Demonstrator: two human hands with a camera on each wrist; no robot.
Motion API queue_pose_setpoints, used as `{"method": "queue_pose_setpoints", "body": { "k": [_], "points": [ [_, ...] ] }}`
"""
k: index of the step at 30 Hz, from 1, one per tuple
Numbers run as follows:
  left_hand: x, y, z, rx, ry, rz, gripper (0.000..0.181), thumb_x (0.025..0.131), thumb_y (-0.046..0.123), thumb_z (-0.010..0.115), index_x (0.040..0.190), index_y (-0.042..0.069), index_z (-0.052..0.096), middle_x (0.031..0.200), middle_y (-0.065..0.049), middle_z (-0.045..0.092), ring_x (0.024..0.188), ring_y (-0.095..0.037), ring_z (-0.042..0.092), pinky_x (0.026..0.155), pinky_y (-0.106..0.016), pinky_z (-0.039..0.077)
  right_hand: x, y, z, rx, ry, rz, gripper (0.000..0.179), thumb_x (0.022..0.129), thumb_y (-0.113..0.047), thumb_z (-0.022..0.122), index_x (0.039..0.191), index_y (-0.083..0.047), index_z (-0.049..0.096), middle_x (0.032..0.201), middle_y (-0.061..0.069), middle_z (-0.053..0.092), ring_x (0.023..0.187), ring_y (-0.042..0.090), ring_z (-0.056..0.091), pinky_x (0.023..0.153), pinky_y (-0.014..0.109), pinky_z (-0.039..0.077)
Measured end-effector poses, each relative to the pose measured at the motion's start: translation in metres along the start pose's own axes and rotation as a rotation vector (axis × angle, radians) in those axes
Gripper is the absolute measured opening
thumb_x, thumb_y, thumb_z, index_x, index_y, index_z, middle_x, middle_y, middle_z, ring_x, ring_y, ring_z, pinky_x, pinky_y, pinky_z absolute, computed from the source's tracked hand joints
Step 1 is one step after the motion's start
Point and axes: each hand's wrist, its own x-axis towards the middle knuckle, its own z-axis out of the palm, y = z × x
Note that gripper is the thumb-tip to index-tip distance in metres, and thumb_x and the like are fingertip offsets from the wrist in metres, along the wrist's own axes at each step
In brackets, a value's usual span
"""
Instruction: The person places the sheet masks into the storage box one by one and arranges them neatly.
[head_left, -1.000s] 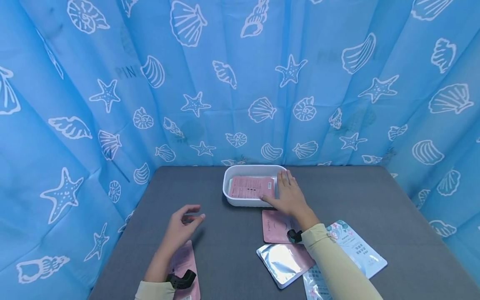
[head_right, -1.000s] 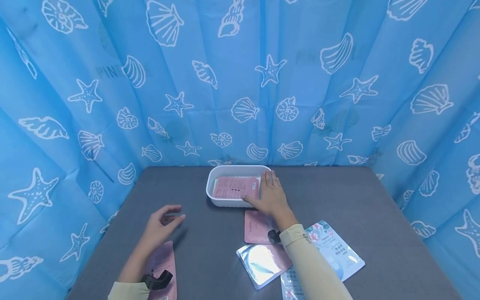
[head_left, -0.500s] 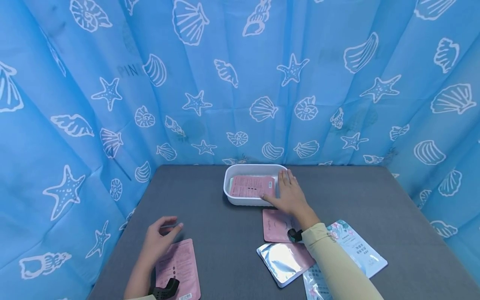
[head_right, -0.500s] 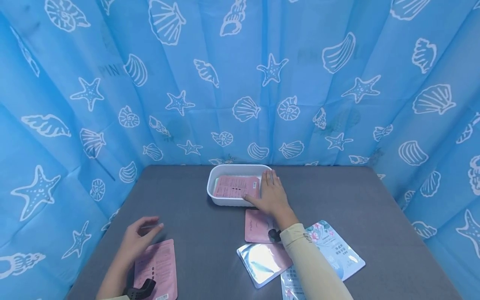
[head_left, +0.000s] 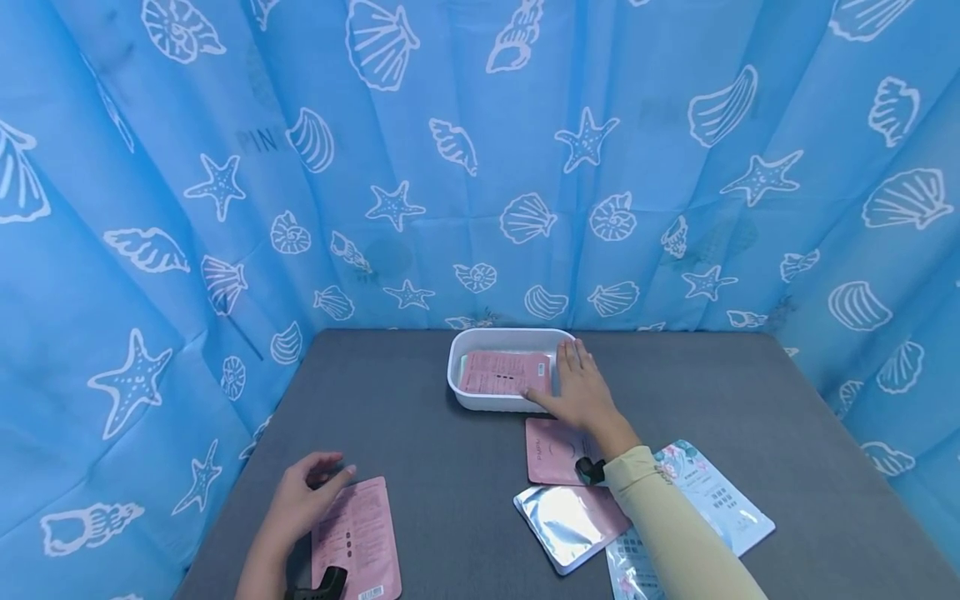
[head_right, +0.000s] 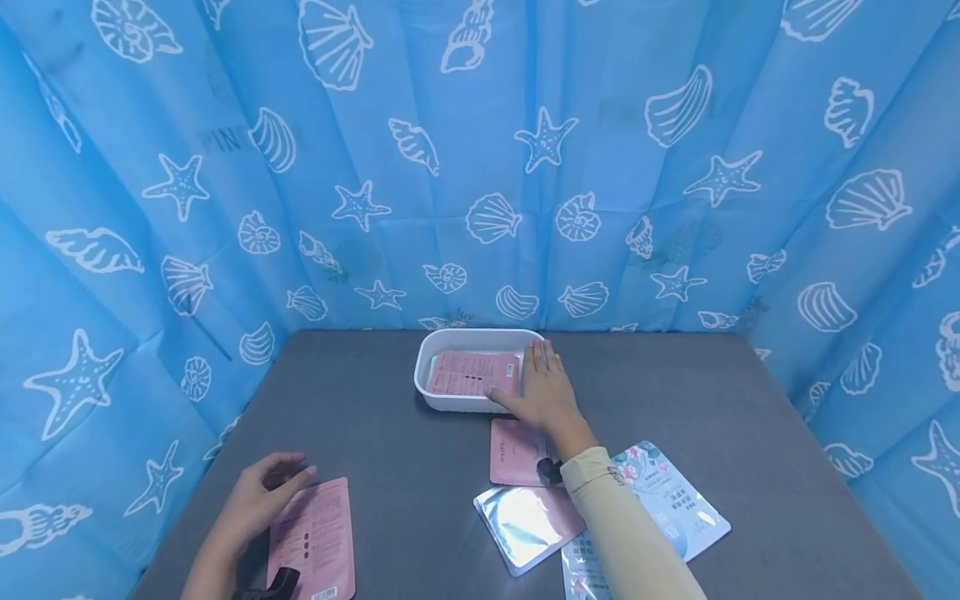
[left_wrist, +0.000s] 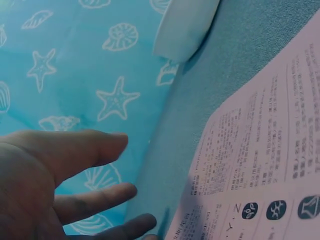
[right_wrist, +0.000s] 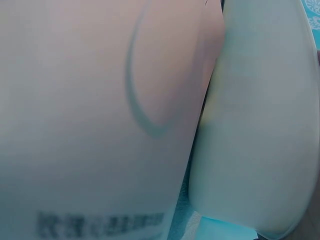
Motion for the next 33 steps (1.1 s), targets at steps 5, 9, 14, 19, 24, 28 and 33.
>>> {"method": "queue_pose_setpoints", "body": {
  "k": [5,9,14,19,24,28,33],
  "points": [
    [-0.002,0.002,-0.002,0.035,-0.012,-0.018,0.066,0.100,0.047,0.073,0.145,0.000,0.060,0.145,-0.026,0.062,0.133,-0.047,0.060,0.109,-0.063,0.050,0.000,-0.001,0.000,0.007,-0.001,-0.004,0.119,0.095,-0.073,0.058,0.166,0.008,0.008,0.177,0.025,0.003,0.166,0.042,-0.003,0.135,0.058,0.007],
    [-0.002,0.001,-0.005,0.070,-0.027,-0.050,0.069,0.099,0.049,0.073,0.145,0.000,0.059,0.147,-0.027,0.060,0.136,-0.050,0.057,0.109,-0.066,0.049,0.000,-0.003,0.000,0.009,0.001,-0.003,0.118,0.096,-0.072,0.058,0.167,0.008,0.009,0.177,0.025,0.004,0.166,0.042,-0.003,0.135,0.057,0.006],
    [-0.004,-0.004,-0.010,0.099,-0.032,-0.071,0.069,0.097,0.049,0.076,0.142,-0.001,0.061,0.141,-0.027,0.063,0.127,-0.047,0.062,0.105,-0.063,0.052,0.000,-0.002,0.001,0.005,0.012,-0.012,0.117,0.096,-0.071,0.059,0.166,0.009,0.010,0.177,0.026,0.006,0.166,0.043,-0.001,0.134,0.058,0.007],
    [-0.007,-0.009,-0.014,0.115,-0.032,-0.097,0.062,0.091,0.040,0.083,0.132,-0.003,0.066,0.122,-0.018,0.071,0.103,-0.026,0.065,0.087,-0.047,0.058,0.001,-0.001,0.000,-0.007,0.011,-0.011,0.118,0.096,-0.072,0.058,0.166,0.009,0.009,0.177,0.027,0.006,0.166,0.043,-0.002,0.134,0.058,0.007],
    [-0.010,-0.008,-0.016,0.119,-0.060,-0.152,0.072,0.079,0.040,0.093,0.130,-0.003,0.066,0.117,-0.016,0.071,0.099,-0.025,0.063,0.084,-0.045,0.058,0.002,0.000,0.000,-0.014,0.010,-0.008,0.119,0.095,-0.073,0.058,0.166,0.008,0.008,0.177,0.026,0.006,0.166,0.042,-0.003,0.135,0.058,0.007],
    [-0.011,-0.006,-0.014,0.099,-0.065,-0.197,0.078,0.071,0.034,0.099,0.131,-0.002,0.064,0.120,-0.020,0.070,0.103,-0.030,0.064,0.088,-0.052,0.058,0.002,-0.001,0.000,-0.017,0.014,-0.008,0.119,0.095,-0.074,0.058,0.167,0.008,0.008,0.177,0.026,0.006,0.166,0.042,-0.001,0.135,0.058,0.007],
    [-0.011,-0.006,-0.011,0.079,-0.067,-0.198,0.072,0.070,0.020,0.097,0.132,-0.001,0.065,0.124,-0.022,0.068,0.103,-0.031,0.065,0.085,-0.050,0.060,0.002,0.000,0.002,-0.015,0.021,-0.008,0.119,0.095,-0.074,0.058,0.166,0.008,0.010,0.177,0.026,0.008,0.166,0.043,0.001,0.134,0.058,0.008]
  ]
}}
